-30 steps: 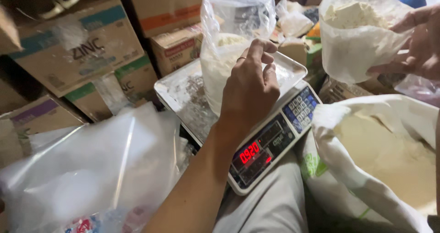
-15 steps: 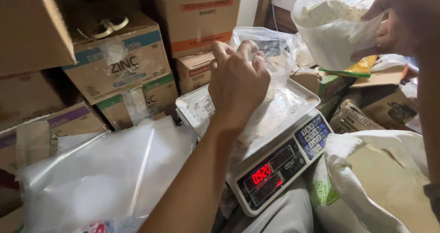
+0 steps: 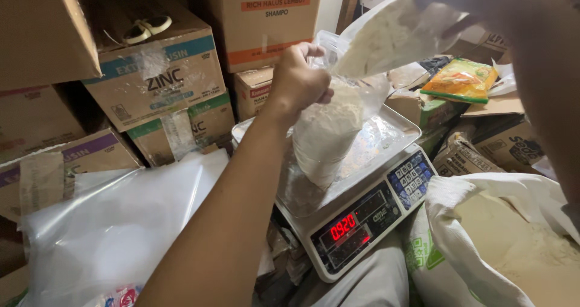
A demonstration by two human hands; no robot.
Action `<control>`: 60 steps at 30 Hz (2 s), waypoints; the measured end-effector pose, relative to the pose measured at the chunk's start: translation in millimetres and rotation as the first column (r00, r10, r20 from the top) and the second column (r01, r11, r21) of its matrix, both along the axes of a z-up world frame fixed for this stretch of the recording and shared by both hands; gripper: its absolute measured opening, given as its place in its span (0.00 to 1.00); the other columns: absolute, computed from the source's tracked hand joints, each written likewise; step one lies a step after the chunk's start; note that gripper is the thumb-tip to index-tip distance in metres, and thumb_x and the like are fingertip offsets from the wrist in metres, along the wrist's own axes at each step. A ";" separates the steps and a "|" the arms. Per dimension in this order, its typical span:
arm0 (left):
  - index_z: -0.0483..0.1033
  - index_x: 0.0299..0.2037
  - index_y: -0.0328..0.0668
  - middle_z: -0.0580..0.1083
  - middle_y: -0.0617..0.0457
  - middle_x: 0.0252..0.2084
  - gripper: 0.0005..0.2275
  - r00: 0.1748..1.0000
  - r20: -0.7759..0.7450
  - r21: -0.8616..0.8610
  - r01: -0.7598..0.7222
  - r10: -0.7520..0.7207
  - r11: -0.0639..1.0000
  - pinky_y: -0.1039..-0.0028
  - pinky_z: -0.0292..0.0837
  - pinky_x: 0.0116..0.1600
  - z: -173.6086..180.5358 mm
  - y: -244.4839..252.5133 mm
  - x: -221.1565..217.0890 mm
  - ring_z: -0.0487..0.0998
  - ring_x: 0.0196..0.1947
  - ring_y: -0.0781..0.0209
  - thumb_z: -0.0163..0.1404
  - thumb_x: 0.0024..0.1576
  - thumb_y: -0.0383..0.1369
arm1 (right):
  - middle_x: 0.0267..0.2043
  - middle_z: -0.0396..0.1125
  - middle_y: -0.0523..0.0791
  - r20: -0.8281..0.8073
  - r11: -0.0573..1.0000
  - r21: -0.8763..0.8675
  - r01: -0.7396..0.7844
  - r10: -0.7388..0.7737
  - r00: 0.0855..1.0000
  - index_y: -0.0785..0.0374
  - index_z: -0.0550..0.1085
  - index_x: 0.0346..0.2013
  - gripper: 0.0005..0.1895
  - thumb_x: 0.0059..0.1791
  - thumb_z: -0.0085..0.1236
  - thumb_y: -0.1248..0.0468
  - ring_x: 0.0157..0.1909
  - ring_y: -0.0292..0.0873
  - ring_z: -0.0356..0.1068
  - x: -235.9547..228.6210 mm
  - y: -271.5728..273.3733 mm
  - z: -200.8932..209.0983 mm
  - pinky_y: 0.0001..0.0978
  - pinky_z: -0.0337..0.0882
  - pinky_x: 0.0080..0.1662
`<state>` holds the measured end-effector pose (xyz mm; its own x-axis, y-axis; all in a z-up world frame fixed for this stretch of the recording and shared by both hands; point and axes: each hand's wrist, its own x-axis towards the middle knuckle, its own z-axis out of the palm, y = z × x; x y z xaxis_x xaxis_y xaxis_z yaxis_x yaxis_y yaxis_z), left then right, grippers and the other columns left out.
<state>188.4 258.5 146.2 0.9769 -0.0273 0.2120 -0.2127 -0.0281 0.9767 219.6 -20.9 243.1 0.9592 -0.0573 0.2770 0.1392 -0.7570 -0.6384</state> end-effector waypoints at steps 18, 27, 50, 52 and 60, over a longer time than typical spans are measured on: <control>0.67 0.61 0.23 0.79 0.38 0.41 0.26 0.997 0.052 -0.143 0.057 -0.050 0.988 0.75 0.77 0.30 -10.0 10.0 -5.1 0.82 0.29 0.61 0.43 0.47 0.20 | 0.35 0.75 0.48 0.163 0.943 -0.331 -0.015 0.073 0.984 0.64 0.81 0.42 0.21 0.50 0.66 0.47 0.33 0.44 0.74 35.0 4.3 -19.1 0.34 0.72 0.39; 0.65 0.62 0.28 0.76 0.43 0.41 0.28 0.997 0.052 -0.157 0.057 -0.050 0.986 0.75 0.75 0.30 -13.1 4.1 -8.4 0.81 0.29 0.62 0.43 0.46 0.19 | 0.32 0.74 0.48 0.183 0.942 -0.308 0.132 -0.077 0.980 0.67 0.80 0.37 0.25 0.47 0.67 0.45 0.32 0.44 0.75 20.7 12.1 -16.9 0.34 0.73 0.40; 0.65 0.61 0.33 0.70 0.41 0.64 0.26 0.999 0.044 -0.144 0.016 -0.009 0.989 0.74 0.79 0.37 -8.7 2.5 -20.2 0.84 0.35 0.61 0.44 0.48 0.20 | 0.49 0.71 0.58 0.376 0.563 -0.817 -0.128 0.687 0.622 0.77 0.77 0.42 0.26 0.33 0.76 0.69 0.47 0.59 0.73 -29.4 -6.9 -9.0 0.54 0.77 0.43; 0.65 0.62 0.35 0.72 0.42 0.62 0.25 1.000 0.030 -0.133 -0.002 0.006 0.991 0.74 0.79 0.39 -7.5 0.7 -21.2 0.84 0.36 0.62 0.48 0.51 0.23 | 0.51 0.71 0.54 0.227 0.978 0.118 -0.174 0.144 0.963 0.72 0.77 0.41 0.18 0.38 0.70 0.69 0.50 0.56 0.76 -29.7 -8.0 -8.8 0.49 0.78 0.41; 0.70 0.57 0.38 0.77 0.52 0.48 0.20 0.987 0.002 -0.191 -0.158 0.161 0.969 0.76 0.75 0.34 0.1 -0.8 -24.2 0.78 0.29 0.67 0.53 0.53 0.28 | 0.58 0.65 0.60 -0.146 0.749 0.642 0.162 -0.087 0.985 0.69 0.73 0.49 0.21 0.42 0.64 0.71 0.57 0.62 0.74 -25.5 -16.4 -8.3 0.47 0.79 0.42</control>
